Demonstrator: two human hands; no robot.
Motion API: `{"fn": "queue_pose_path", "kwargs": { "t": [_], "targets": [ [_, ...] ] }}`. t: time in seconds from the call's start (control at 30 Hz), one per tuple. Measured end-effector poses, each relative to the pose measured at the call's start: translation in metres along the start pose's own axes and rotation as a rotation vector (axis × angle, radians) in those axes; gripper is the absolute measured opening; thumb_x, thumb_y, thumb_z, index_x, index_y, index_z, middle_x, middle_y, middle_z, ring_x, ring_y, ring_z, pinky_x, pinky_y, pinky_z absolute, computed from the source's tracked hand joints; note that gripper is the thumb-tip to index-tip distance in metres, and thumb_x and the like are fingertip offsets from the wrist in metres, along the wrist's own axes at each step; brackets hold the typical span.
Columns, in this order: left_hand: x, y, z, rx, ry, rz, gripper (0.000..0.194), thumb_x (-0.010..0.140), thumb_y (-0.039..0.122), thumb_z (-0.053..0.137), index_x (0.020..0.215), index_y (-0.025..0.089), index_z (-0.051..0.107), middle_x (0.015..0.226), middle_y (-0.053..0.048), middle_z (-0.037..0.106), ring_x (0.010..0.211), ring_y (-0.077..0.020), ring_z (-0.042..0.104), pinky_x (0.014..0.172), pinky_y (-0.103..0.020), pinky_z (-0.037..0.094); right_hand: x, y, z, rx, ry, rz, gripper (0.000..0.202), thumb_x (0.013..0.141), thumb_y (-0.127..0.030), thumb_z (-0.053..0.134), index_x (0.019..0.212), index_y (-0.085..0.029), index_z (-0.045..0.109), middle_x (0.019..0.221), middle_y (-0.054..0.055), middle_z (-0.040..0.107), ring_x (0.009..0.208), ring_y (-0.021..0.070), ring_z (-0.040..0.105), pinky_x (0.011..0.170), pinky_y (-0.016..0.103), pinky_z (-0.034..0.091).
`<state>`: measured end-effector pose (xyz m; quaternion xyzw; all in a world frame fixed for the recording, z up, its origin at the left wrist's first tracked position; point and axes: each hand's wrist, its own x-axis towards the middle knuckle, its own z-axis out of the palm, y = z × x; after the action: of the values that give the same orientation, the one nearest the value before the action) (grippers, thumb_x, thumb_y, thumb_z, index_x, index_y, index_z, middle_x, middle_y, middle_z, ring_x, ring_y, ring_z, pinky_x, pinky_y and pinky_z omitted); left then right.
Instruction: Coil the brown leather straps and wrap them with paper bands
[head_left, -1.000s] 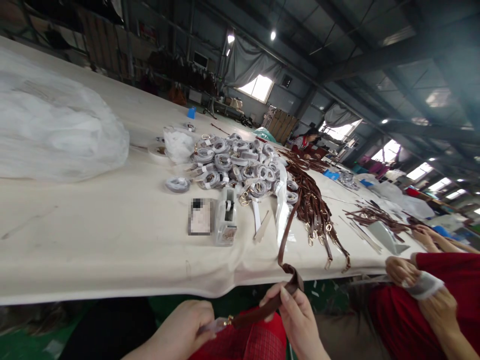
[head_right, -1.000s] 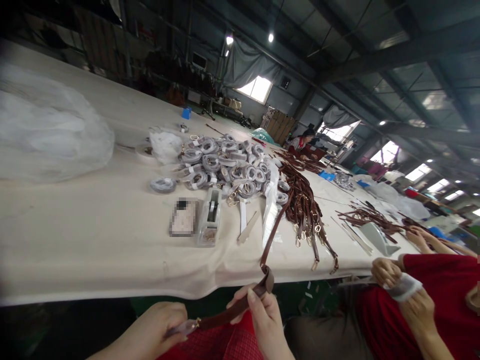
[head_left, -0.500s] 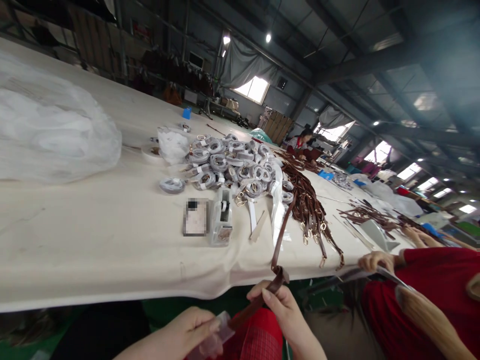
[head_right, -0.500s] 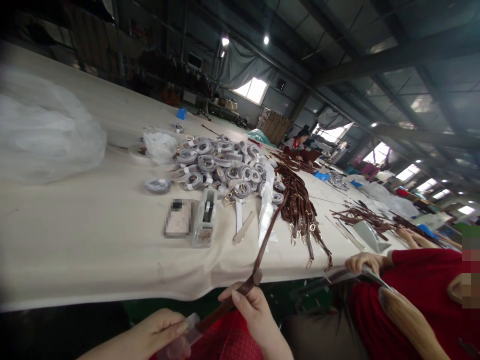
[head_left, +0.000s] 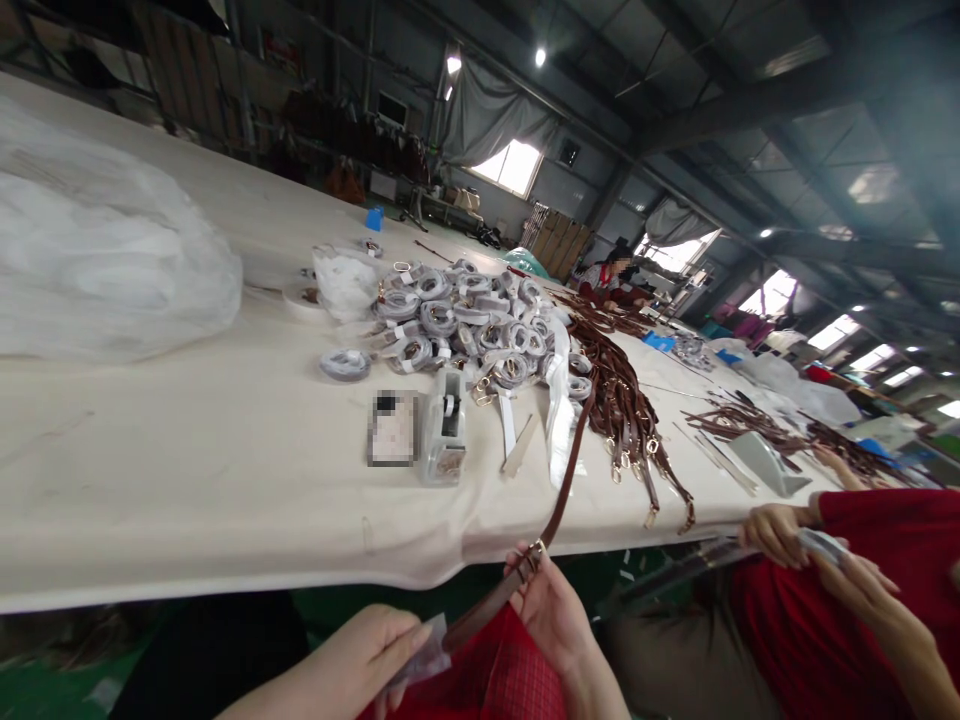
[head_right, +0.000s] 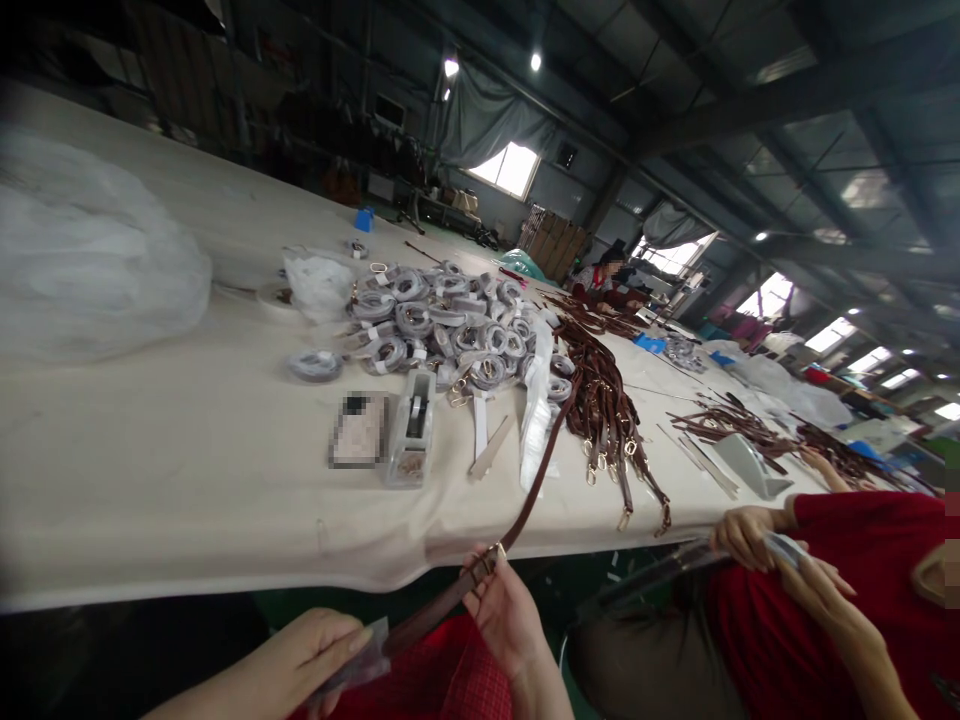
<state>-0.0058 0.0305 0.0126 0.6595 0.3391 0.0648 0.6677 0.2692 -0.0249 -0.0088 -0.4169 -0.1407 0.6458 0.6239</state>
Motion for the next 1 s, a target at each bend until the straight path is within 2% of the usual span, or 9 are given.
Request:
{"fn": "queue_pose_path", "kwargs": {
  "t": [0.1, 0.23, 0.33, 0.43, 0.57, 0.63, 0.77, 0.87, 1.0],
  "targets": [
    [-0.001, 0.001, -0.001, -0.008, -0.047, -0.007, 0.069, 0.085, 0.08, 0.03, 0.063, 0.018, 0.053, 0.058, -0.004, 0.062, 0.053, -0.0163, 0.059, 0.049, -0.022, 0.039, 0.004, -0.011, 0.004, -0.038, 0.057, -0.115, 0.026, 0.075, -0.036, 0.083, 0.093, -0.019, 0.075, 0.086, 0.003, 0.075, 0.084, 0.016, 0.069, 0.079, 0.028, 0.053],
    [-0.006, 0.006, -0.006, -0.032, -0.099, 0.005, 0.072, 0.084, 0.081, 0.031, 0.066, 0.016, 0.058, 0.063, -0.006, 0.066, 0.055, -0.0154, 0.058, 0.049, -0.021, 0.037, 0.003, -0.025, 0.011, -0.071, 0.056, -0.199, 0.028, 0.073, -0.032, 0.085, 0.096, -0.018, 0.076, 0.083, 0.004, 0.075, 0.081, 0.0153, 0.069, 0.076, 0.026, 0.054],
    [-0.006, 0.009, -0.006, -0.031, -0.075, 0.02, 0.072, 0.085, 0.08, 0.03, 0.066, 0.016, 0.059, 0.062, -0.006, 0.067, 0.053, -0.0145, 0.056, 0.048, -0.021, 0.036, 0.003, -0.028, 0.014, -0.121, 0.091, -0.245, 0.028, 0.073, -0.031, 0.085, 0.096, -0.018, 0.077, 0.082, 0.004, 0.075, 0.077, 0.0158, 0.069, 0.076, 0.028, 0.054],
    [0.001, 0.009, -0.004, -0.016, -0.017, 0.045, 0.073, 0.088, 0.078, 0.028, 0.064, 0.016, 0.06, 0.061, -0.005, 0.067, 0.056, -0.0162, 0.061, 0.055, -0.022, 0.043, 0.003, -0.021, 0.018, -0.189, 0.087, -0.278, 0.03, 0.07, -0.034, 0.086, 0.095, -0.02, 0.078, 0.083, 0.005, 0.076, 0.078, 0.0181, 0.068, 0.076, 0.031, 0.054],
    [0.01, 0.012, -0.003, 0.004, -0.007, 0.102, 0.073, 0.092, 0.072, 0.027, 0.071, 0.014, 0.067, 0.068, -0.006, 0.071, 0.065, -0.0192, 0.066, 0.065, -0.024, 0.049, -0.004, -0.003, 0.027, -0.43, -0.131, -0.205, 0.031, 0.069, -0.038, 0.086, 0.092, -0.019, 0.08, 0.09, 0.007, 0.076, 0.085, 0.0218, 0.067, 0.079, 0.033, 0.051],
    [0.012, 0.013, -0.003, 0.01, -0.014, 0.114, 0.072, 0.094, 0.07, 0.028, 0.073, 0.014, 0.068, 0.069, -0.006, 0.072, 0.067, -0.0198, 0.067, 0.067, -0.025, 0.049, -0.007, 0.004, 0.03, -0.486, -0.193, -0.14, 0.033, 0.072, -0.041, 0.083, 0.095, -0.018, 0.079, 0.094, 0.009, 0.076, 0.088, 0.0219, 0.067, 0.08, 0.032, 0.049],
    [0.013, 0.014, -0.001, -0.008, -0.035, 0.092, 0.071, 0.094, 0.068, 0.028, 0.07, 0.014, 0.067, 0.065, -0.006, 0.07, 0.062, -0.0186, 0.065, 0.062, -0.024, 0.049, -0.006, 0.014, 0.029, -0.282, -0.07, -0.102, 0.04, 0.078, -0.052, 0.075, 0.091, -0.015, 0.079, 0.085, 0.01, 0.077, 0.076, 0.0185, 0.067, 0.072, 0.029, 0.05],
    [0.012, 0.014, 0.001, 0.006, -0.072, 0.096, 0.07, 0.095, 0.068, 0.028, 0.073, 0.014, 0.068, 0.069, -0.007, 0.071, 0.064, -0.0188, 0.066, 0.062, -0.023, 0.049, 0.0, 0.016, 0.024, -0.207, -0.004, -0.093, 0.037, 0.077, -0.048, 0.078, 0.08, -0.012, 0.079, 0.073, 0.009, 0.074, 0.064, 0.0153, 0.065, 0.063, 0.025, 0.049],
    [0.006, 0.02, 0.004, 0.128, -0.07, 0.121, 0.073, 0.096, 0.066, 0.023, 0.075, 0.014, 0.069, 0.07, -0.006, 0.072, 0.065, -0.0174, 0.066, 0.064, -0.022, 0.049, 0.005, 0.013, 0.021, -0.207, 0.037, -0.063, 0.039, 0.076, -0.048, 0.08, 0.08, -0.009, 0.078, 0.062, 0.007, 0.071, 0.053, 0.0118, 0.062, 0.054, 0.021, 0.048]
  ]
}}
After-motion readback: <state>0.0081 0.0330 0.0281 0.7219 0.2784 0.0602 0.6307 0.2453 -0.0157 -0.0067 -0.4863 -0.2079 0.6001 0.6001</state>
